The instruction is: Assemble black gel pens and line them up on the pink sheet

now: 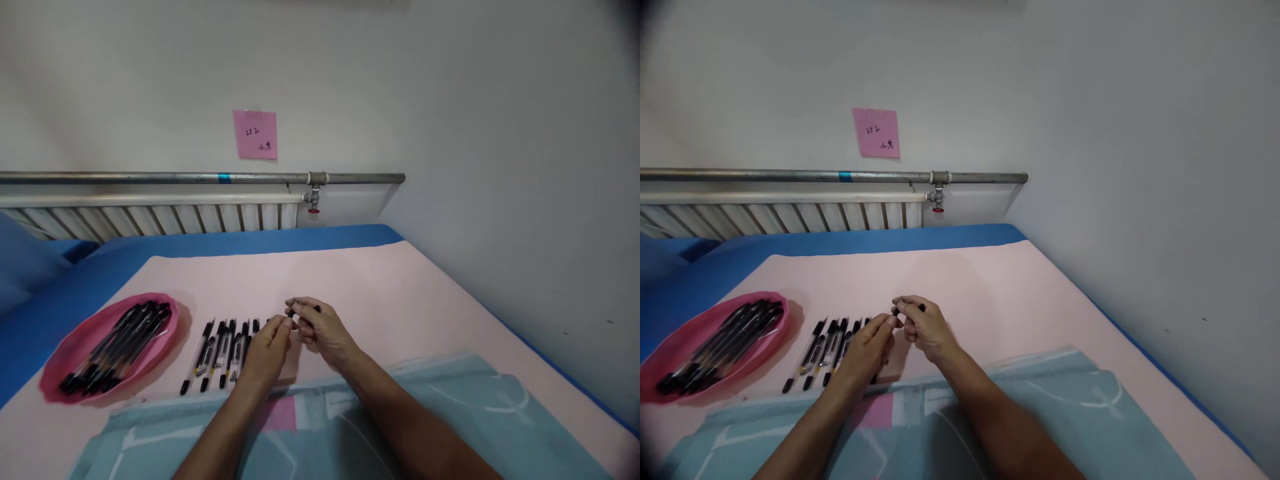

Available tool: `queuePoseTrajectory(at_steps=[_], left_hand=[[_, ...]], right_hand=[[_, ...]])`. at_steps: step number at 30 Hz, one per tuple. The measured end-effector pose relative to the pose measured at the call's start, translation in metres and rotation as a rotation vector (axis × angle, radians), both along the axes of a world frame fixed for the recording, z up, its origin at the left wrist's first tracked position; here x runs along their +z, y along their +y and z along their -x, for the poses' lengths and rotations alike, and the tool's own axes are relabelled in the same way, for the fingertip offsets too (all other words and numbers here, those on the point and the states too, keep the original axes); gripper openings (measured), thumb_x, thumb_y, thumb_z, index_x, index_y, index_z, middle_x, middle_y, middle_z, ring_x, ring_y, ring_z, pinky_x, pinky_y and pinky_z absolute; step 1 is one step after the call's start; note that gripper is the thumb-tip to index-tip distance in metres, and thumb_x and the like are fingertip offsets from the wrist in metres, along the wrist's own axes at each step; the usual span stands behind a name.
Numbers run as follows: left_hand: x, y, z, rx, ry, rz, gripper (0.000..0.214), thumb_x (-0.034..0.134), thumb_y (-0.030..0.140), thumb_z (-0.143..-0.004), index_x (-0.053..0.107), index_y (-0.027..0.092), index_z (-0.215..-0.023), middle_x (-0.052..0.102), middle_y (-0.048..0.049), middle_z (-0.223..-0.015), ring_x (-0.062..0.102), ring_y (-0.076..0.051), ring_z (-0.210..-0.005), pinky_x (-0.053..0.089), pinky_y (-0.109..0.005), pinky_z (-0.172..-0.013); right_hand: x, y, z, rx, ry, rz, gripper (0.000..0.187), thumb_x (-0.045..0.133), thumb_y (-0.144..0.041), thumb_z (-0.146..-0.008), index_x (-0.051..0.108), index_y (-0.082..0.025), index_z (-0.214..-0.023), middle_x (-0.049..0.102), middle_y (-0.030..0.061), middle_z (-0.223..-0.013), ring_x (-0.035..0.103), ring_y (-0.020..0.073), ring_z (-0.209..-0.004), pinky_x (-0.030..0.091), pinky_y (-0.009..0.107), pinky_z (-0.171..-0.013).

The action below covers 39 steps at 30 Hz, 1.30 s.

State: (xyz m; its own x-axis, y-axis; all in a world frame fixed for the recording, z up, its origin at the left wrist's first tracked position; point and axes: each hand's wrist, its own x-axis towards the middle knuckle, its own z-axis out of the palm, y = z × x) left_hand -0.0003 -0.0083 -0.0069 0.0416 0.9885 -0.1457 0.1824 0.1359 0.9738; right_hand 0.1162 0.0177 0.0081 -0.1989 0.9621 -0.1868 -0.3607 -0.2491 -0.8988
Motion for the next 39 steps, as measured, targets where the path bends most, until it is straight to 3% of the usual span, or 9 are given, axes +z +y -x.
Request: queuePoseTrajectory(at_steps=[4, 11, 16, 23, 29, 33, 39], left_hand=[[-0.0009, -0.0011, 0.0012, -0.066, 0.018, -0.042, 0.030, 0.039, 0.046, -0.080, 0.049, 0.020, -0.070, 0.036, 0.0075, -0.049, 0.031, -0.007, -0.040, 0.024, -0.018, -0.041], [0.0008, -0.0007, 0.0011, -0.066, -0.052, 0.012, 0.030, 0.037, 0.045, -0.081, 0.050, 0.020, -0.074, 0.032, 0.0092, -0.047, 0.022, -0.005, -0.036, 0.021, -0.018, -0.039], [-0.0008, 0.0007, 0.0014, -0.070, -0.023, -0.028, 0.031, 0.039, 0.046, -0.079, 0.050, 0.019, -0.072, 0.034, 0.0086, -0.047, 0.025, -0.006, -0.037, 0.020, -0.018, -0.039], [-0.0037, 0.0013, 0.0029, -0.070, -0.019, -0.022, 0.030, 0.038, 0.045, -0.080, 0.051, 0.019, -0.074, 0.032, 0.0089, -0.046, 0.026, -0.006, -0.037, 0.022, -0.018, -0.040], [-0.0006, 0.0010, 0.0034, -0.079, 0.001, -0.009, 0.030, 0.038, 0.045, -0.081, 0.052, 0.019, -0.076, 0.035, 0.0082, -0.048, 0.028, -0.006, -0.038, 0.021, -0.019, -0.040], [0.0002, 0.0014, 0.0028, -0.075, -0.013, -0.007, 0.030, 0.037, 0.044, -0.081, 0.052, 0.019, -0.076, 0.032, 0.0090, -0.047, 0.024, -0.006, -0.037, 0.021, -0.019, -0.040], [-0.0014, 0.0013, 0.0022, -0.104, 0.000, -0.007, 0.028, 0.038, 0.044, -0.081, 0.048, 0.020, -0.071, 0.033, 0.0091, -0.047, 0.026, -0.006, -0.037, 0.021, -0.019, -0.040]], right_hand=[[-0.0024, -0.0011, 0.0033, -0.124, -0.071, 0.001, 0.019, 0.066, -0.029, -0.062, 0.053, -0.017, -0.066, 0.036, -0.0102, -0.037, 0.027, 0.0032, -0.033, 0.020, 0.018, -0.035], [0.0000, -0.0010, 0.0014, 0.002, 0.011, 0.012, 0.024, 0.065, -0.032, -0.063, 0.059, -0.013, -0.076, 0.045, -0.0069, -0.046, 0.026, 0.0015, -0.034, 0.017, 0.018, -0.035], [-0.0006, -0.0027, 0.0046, -0.111, -0.071, 0.012, 0.022, 0.067, -0.031, -0.061, 0.051, -0.016, -0.065, 0.037, -0.0099, -0.038, 0.028, 0.0028, -0.033, 0.020, 0.018, -0.035], [-0.0022, -0.0014, 0.0036, -0.043, -0.047, 0.012, 0.023, 0.063, -0.032, -0.064, 0.058, -0.014, -0.077, 0.042, -0.0080, -0.041, 0.026, 0.0022, -0.032, 0.017, 0.018, -0.034], [-0.0007, -0.0019, 0.0032, -0.123, -0.078, 0.016, 0.021, 0.066, -0.031, -0.063, 0.051, -0.017, -0.065, 0.033, -0.0113, -0.035, 0.024, 0.0019, -0.030, 0.018, 0.017, -0.034], [0.0011, -0.0026, 0.0036, -0.056, -0.041, 0.015, 0.021, 0.064, -0.033, -0.065, 0.056, -0.015, -0.073, 0.034, -0.0109, -0.036, 0.022, 0.0017, -0.031, 0.015, 0.017, -0.033], [-0.0015, -0.0026, 0.0053, -0.114, -0.099, -0.006, 0.020, 0.067, -0.029, -0.061, 0.052, -0.016, -0.065, 0.038, -0.0097, -0.037, 0.026, 0.0021, -0.030, 0.017, 0.017, -0.033]])
